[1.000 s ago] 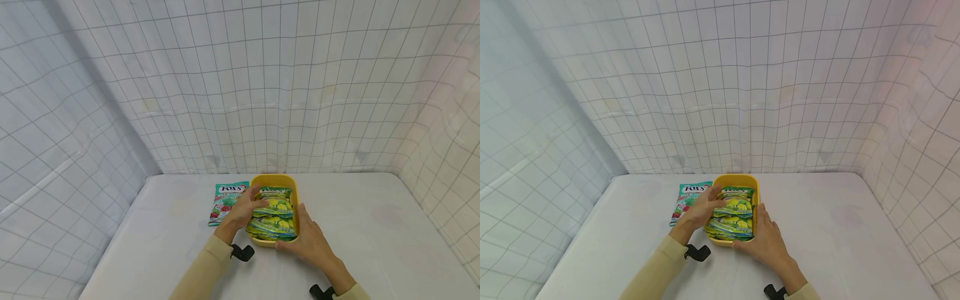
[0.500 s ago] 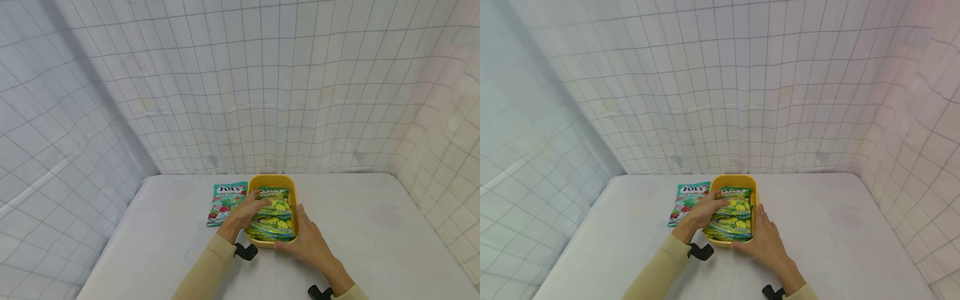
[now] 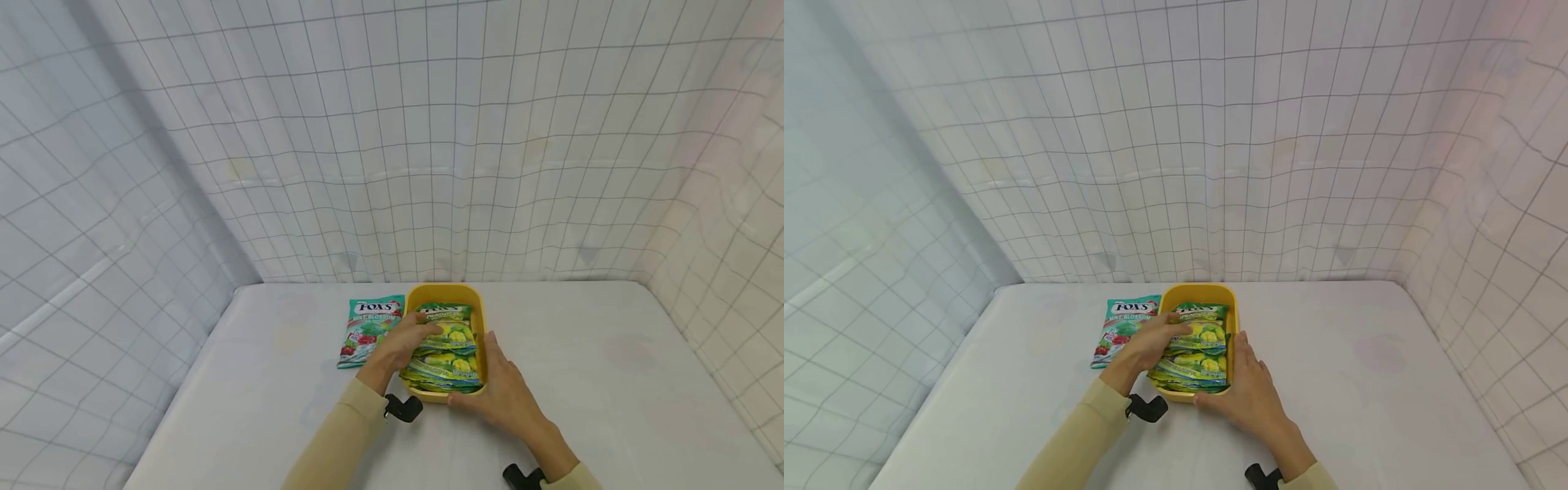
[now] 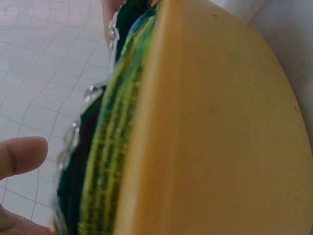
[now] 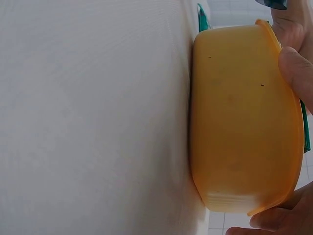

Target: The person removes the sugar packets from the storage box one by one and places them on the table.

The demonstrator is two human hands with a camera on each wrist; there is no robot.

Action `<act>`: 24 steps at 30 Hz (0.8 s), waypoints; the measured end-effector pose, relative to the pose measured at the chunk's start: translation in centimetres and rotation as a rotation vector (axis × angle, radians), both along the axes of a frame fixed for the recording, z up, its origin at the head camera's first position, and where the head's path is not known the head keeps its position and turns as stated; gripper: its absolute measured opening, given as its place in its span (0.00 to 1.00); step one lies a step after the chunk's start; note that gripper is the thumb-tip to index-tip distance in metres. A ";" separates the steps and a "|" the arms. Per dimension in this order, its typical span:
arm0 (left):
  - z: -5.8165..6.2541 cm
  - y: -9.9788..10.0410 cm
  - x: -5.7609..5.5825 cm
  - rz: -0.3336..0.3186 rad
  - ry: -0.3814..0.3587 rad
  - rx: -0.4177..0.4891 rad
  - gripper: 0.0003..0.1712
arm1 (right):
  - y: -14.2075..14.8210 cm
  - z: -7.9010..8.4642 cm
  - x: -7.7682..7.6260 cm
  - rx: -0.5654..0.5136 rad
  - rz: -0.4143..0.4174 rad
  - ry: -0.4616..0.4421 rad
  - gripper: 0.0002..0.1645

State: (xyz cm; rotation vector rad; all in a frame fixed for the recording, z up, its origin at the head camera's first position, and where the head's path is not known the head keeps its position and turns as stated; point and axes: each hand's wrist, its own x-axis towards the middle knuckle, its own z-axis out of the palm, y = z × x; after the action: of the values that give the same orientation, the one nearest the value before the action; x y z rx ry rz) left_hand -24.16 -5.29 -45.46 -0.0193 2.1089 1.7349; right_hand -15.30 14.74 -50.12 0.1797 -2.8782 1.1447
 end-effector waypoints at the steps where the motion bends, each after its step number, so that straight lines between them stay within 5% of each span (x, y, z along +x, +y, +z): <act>1: -0.1 0.0 0.0 -0.005 0.008 -0.008 0.44 | -0.1 0.0 0.0 -0.001 0.003 -0.001 0.85; 24: -0.2 0.3 -0.2 -0.028 0.088 -0.005 0.41 | -0.2 0.1 0.0 -0.009 -0.005 -0.023 0.87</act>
State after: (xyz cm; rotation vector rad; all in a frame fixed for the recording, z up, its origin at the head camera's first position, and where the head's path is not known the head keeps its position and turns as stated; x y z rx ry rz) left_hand -24.33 -4.99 -45.70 0.0860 2.1649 1.7433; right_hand -15.27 14.55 -50.05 0.1608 -2.8911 1.1664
